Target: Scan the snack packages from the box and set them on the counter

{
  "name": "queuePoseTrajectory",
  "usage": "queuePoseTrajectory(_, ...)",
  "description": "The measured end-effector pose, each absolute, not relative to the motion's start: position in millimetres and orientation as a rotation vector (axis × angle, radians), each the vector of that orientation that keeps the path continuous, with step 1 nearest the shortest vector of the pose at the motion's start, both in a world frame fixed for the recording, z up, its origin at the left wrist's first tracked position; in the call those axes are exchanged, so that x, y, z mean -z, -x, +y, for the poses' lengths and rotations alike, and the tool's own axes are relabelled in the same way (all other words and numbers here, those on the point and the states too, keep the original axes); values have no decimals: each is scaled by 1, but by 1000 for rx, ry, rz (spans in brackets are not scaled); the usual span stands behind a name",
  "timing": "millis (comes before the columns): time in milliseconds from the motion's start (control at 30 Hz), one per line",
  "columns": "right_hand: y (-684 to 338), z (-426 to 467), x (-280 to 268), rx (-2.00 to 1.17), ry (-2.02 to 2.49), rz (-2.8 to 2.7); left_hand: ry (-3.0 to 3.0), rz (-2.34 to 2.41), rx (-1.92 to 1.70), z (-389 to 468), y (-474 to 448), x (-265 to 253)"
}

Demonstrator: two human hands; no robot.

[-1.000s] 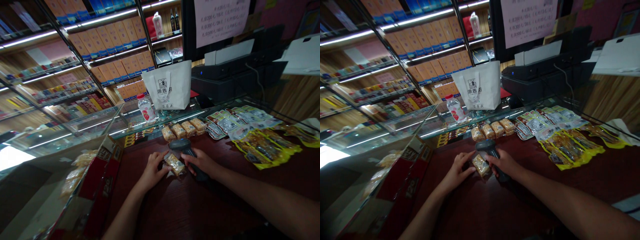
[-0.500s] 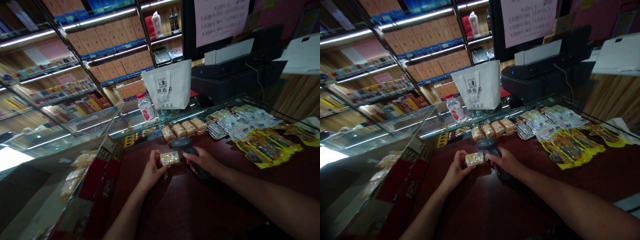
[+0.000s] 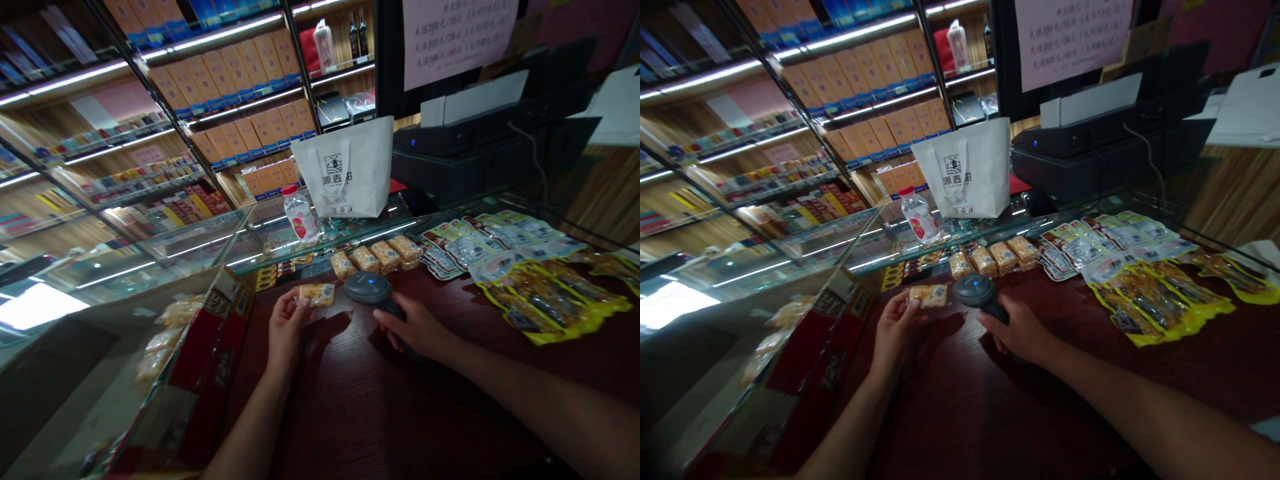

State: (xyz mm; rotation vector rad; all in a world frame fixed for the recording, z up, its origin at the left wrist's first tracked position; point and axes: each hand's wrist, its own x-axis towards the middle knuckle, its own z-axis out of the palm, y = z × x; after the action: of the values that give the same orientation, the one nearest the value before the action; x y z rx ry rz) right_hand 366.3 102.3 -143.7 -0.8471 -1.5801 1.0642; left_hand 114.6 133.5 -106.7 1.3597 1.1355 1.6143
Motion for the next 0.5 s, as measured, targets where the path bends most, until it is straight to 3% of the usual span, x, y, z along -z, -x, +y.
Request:
queuePoseTrajectory(167,-367,93,141,-977,751,-1696,-1325,1129,-1825,140,-107,109)
queuePoseTrajectory(500,-368,84,131,-970,693,-1778,-1360,1130,-1886,142,-108,111)
